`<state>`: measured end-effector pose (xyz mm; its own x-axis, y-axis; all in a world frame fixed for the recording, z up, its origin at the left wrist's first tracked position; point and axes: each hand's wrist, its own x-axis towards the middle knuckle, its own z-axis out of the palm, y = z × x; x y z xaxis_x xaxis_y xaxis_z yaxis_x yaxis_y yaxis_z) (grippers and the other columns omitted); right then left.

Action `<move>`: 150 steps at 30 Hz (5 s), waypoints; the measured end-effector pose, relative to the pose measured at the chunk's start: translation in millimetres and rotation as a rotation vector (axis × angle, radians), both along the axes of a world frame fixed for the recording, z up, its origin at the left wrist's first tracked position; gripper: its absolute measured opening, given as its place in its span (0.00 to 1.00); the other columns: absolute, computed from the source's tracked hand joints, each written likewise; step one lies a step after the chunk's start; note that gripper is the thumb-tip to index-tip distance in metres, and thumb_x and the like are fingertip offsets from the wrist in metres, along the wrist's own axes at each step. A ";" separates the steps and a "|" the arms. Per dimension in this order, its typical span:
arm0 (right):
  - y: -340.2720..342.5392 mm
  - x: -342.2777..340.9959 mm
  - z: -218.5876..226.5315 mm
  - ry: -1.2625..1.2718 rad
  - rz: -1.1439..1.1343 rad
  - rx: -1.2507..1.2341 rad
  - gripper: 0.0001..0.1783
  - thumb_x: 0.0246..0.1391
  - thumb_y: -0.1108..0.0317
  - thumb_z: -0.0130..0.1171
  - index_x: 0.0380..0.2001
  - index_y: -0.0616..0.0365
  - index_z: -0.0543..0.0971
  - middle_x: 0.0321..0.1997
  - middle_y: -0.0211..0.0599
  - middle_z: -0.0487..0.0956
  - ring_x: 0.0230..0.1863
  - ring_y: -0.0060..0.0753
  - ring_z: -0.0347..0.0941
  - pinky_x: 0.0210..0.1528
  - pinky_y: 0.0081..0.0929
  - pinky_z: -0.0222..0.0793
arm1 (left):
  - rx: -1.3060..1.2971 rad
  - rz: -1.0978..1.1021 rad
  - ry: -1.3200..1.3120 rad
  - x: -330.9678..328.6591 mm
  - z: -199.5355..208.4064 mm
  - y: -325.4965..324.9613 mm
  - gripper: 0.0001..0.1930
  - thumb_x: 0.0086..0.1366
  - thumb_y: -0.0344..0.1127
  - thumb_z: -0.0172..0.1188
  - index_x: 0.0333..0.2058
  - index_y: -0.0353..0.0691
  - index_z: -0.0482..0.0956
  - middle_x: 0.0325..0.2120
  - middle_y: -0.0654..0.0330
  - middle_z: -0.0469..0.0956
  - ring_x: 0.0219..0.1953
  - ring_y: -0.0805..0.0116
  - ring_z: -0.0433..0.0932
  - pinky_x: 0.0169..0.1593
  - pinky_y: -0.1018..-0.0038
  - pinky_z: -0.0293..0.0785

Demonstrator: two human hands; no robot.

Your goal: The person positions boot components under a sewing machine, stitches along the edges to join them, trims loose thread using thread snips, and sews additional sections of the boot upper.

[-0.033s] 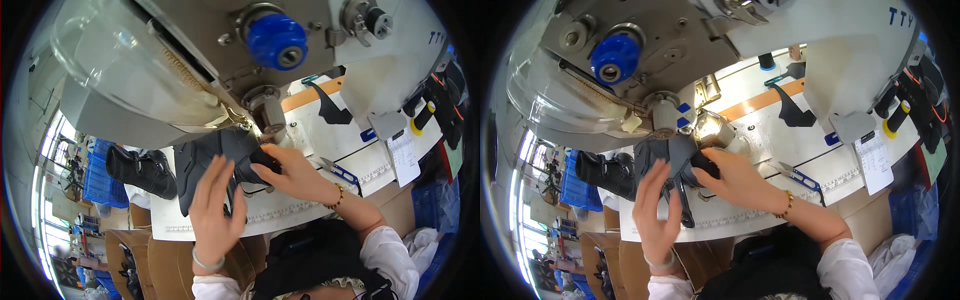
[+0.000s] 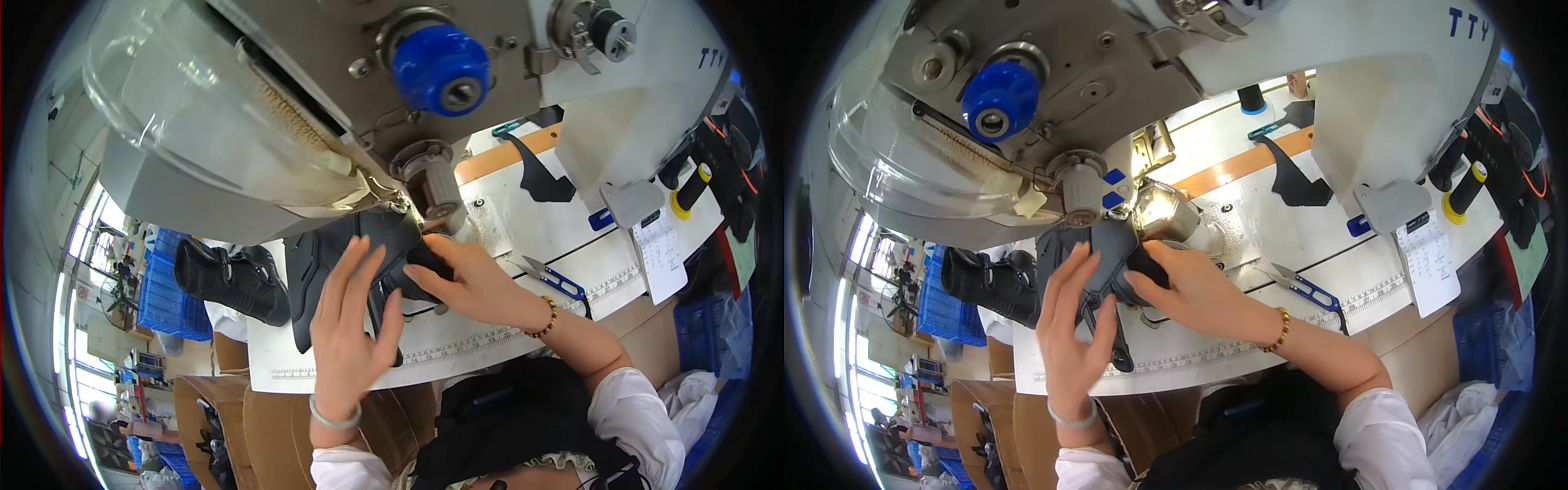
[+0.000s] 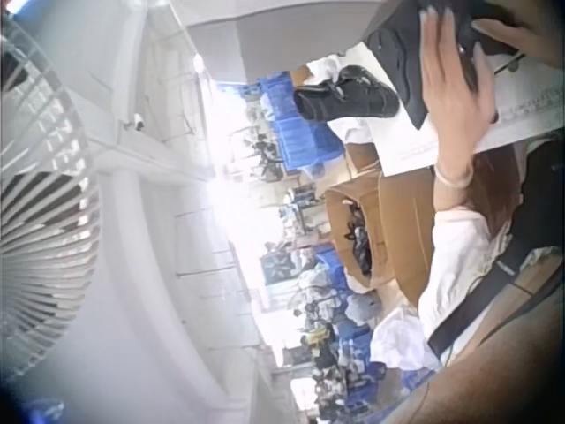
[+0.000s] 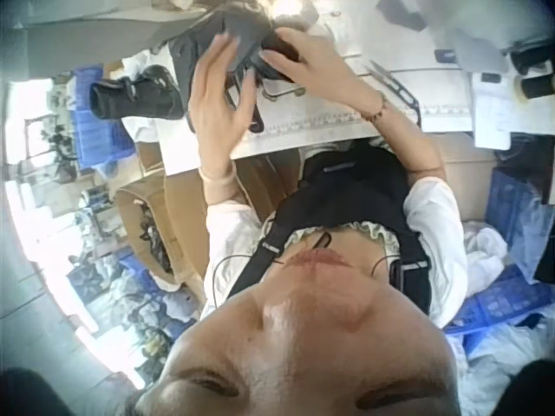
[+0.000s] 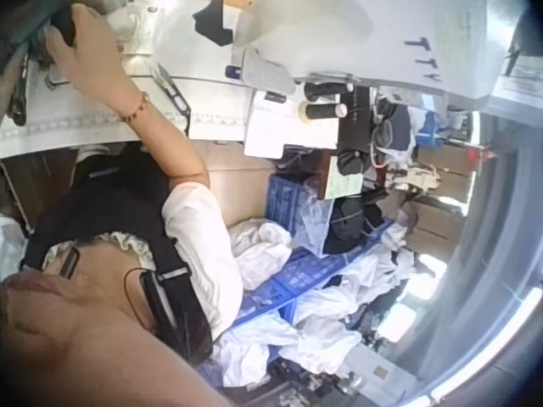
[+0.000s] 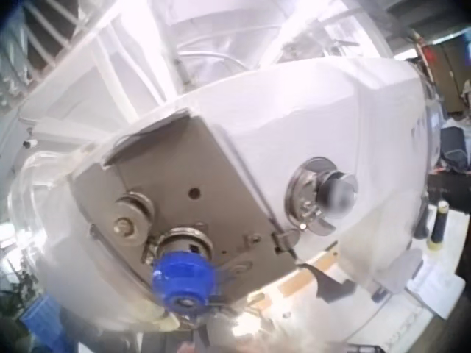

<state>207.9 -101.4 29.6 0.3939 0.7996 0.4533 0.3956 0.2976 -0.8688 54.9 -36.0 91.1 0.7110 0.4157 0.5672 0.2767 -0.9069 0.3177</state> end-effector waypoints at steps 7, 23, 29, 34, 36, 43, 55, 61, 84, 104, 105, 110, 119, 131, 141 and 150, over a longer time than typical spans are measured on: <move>18.9 -16.6 -31.9 0.569 0.248 0.128 0.11 0.59 0.65 0.50 0.37 0.64 0.74 0.21 0.28 0.72 0.21 0.14 0.62 0.23 0.18 0.59 | -0.006 -0.139 0.019 12.8 -23.2 32.1 0.25 0.46 0.31 0.62 0.47 0.38 0.70 0.47 0.48 0.68 0.55 0.49 0.66 0.61 0.55 0.58; 12.4 -11.7 -22.5 0.381 0.214 0.116 0.09 0.58 0.67 0.51 0.35 0.63 0.73 0.21 0.26 0.71 0.23 0.09 0.62 0.22 0.14 0.58 | 0.227 -0.187 -0.129 18.6 -50.7 42.7 0.24 0.43 0.27 0.59 0.44 0.44 0.75 0.50 0.48 0.65 0.55 0.44 0.65 0.60 0.46 0.54; 10.1 -11.2 -27.3 0.516 0.287 0.093 0.09 0.58 0.68 0.52 0.37 0.63 0.73 0.25 0.27 0.73 0.26 0.08 0.65 0.23 0.12 0.60 | 0.242 -0.129 -0.133 24.4 -41.6 29.5 0.22 0.41 0.24 0.58 0.40 0.41 0.78 0.43 0.49 0.69 0.50 0.46 0.69 0.58 0.47 0.59; 7.7 -12.5 -21.7 0.605 0.333 0.098 0.10 0.59 0.69 0.51 0.41 0.64 0.73 0.31 0.26 0.74 0.32 0.09 0.66 0.30 0.10 0.64 | 0.252 -0.128 -0.152 22.9 -43.8 30.5 0.22 0.40 0.24 0.58 0.40 0.42 0.78 0.43 0.49 0.69 0.52 0.45 0.68 0.58 0.47 0.59; 8.3 -10.7 -22.2 0.599 0.327 0.081 0.11 0.59 0.69 0.51 0.41 0.65 0.73 0.32 0.26 0.74 0.32 0.09 0.66 0.31 0.10 0.64 | 0.256 -0.121 -0.151 23.9 -44.5 31.6 0.23 0.40 0.23 0.57 0.40 0.42 0.78 0.43 0.49 0.69 0.52 0.45 0.68 0.58 0.47 0.59; 8.2 -7.3 -16.7 0.687 0.360 0.076 0.12 0.59 0.69 0.51 0.43 0.64 0.73 0.33 0.25 0.75 0.33 0.09 0.66 0.33 0.10 0.63 | 0.260 -0.108 -0.147 28.6 -41.7 32.9 0.23 0.41 0.23 0.58 0.41 0.42 0.79 0.44 0.50 0.69 0.53 0.43 0.68 0.58 0.47 0.60; 8.6 -9.2 -18.0 0.719 0.369 0.067 0.12 0.59 0.69 0.51 0.43 0.64 0.74 0.33 0.25 0.76 0.33 0.08 0.67 0.33 0.10 0.63 | 0.231 -0.124 -0.150 26.5 -39.7 35.1 0.22 0.42 0.24 0.59 0.41 0.43 0.78 0.43 0.50 0.70 0.52 0.45 0.69 0.58 0.48 0.59; 10.5 -9.3 -13.0 0.765 0.349 0.049 0.12 0.59 0.69 0.51 0.42 0.64 0.74 0.33 0.26 0.77 0.33 0.08 0.68 0.32 0.09 0.64 | 0.230 -0.129 -0.162 28.1 -38.8 38.5 0.23 0.43 0.25 0.59 0.43 0.45 0.76 0.43 0.49 0.69 0.52 0.46 0.69 0.58 0.48 0.59; 6.3 -11.7 -15.3 0.700 0.369 -0.047 0.11 0.57 0.67 0.53 0.39 0.63 0.75 0.32 0.22 0.74 0.32 0.09 0.65 0.32 0.11 0.61 | 0.129 -0.201 -0.061 18.3 -28.6 49.9 0.20 0.49 0.32 0.63 0.44 0.48 0.77 0.45 0.51 0.69 0.51 0.52 0.69 0.58 0.52 0.61; 8.3 -8.3 -9.2 0.785 0.439 -0.033 0.15 0.59 0.65 0.51 0.44 0.64 0.73 0.38 0.26 0.75 0.38 0.11 0.68 0.40 0.12 0.64 | 0.045 -0.240 -0.117 21.1 -19.5 55.6 0.16 0.50 0.30 0.62 0.41 0.42 0.76 0.41 0.50 0.71 0.45 0.50 0.72 0.55 0.57 0.66; 8.5 -7.9 -9.6 0.787 0.438 -0.036 0.15 0.59 0.65 0.51 0.44 0.64 0.73 0.38 0.26 0.75 0.38 0.11 0.68 0.40 0.12 0.64 | 0.045 -0.240 -0.118 20.9 -19.6 55.2 0.16 0.50 0.30 0.62 0.41 0.42 0.76 0.41 0.50 0.71 0.45 0.50 0.72 0.55 0.57 0.66; 8.4 -12.3 -4.1 0.820 0.422 -0.061 0.15 0.59 0.65 0.51 0.44 0.65 0.73 0.36 0.25 0.76 0.36 0.11 0.69 0.38 0.11 0.65 | 0.003 -0.191 -0.069 8.0 -13.3 58.9 0.15 0.53 0.31 0.61 0.42 0.41 0.76 0.43 0.52 0.72 0.47 0.53 0.72 0.50 0.65 0.70; 12.3 -3.6 -8.6 0.652 0.334 -0.171 0.13 0.58 0.64 0.52 0.37 0.65 0.75 0.29 0.21 0.74 0.28 0.06 0.63 0.28 0.08 0.57 | -0.412 0.794 -0.018 -66.9 -41.3 90.2 0.32 0.56 0.50 0.60 0.51 0.31 0.66 0.40 0.42 0.74 0.44 0.48 0.73 0.51 0.64 0.66; 12.2 -16.0 -14.9 0.808 0.315 -0.030 0.13 0.58 0.63 0.54 0.31 0.64 0.75 0.25 0.19 0.72 0.24 0.06 0.60 0.24 0.09 0.54 | -0.456 0.617 0.027 -73.1 -49.2 134.8 0.37 0.54 0.58 0.58 0.46 0.23 0.70 0.36 0.36 0.76 0.41 0.50 0.77 0.45 0.69 0.71; 13.2 -14.4 -11.1 0.813 0.244 -0.035 0.11 0.57 0.66 0.55 0.33 0.65 0.77 0.22 0.15 0.69 0.23 0.04 0.54 0.21 0.10 0.47 | -0.442 0.641 0.031 -67.8 -45.9 122.4 0.37 0.55 0.59 0.56 0.45 0.22 0.71 0.34 0.37 0.77 0.38 0.52 0.79 0.44 0.69 0.71; 12.7 -8.4 -9.3 0.784 0.237 -0.075 0.11 0.56 0.68 0.55 0.36 0.66 0.77 0.26 0.17 0.72 0.26 0.05 0.60 0.26 0.08 0.54 | -0.520 0.679 0.156 -68.4 -23.2 102.0 0.35 0.57 0.61 0.53 0.36 0.22 0.75 0.25 0.40 0.77 0.30 0.52 0.79 0.38 0.66 0.72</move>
<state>199.5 -88.7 20.3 0.3905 0.9187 0.0592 -0.4002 0.2274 -0.8878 -13.5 66.1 67.9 0.2686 0.9575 0.1046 0.7803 -0.2800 0.5592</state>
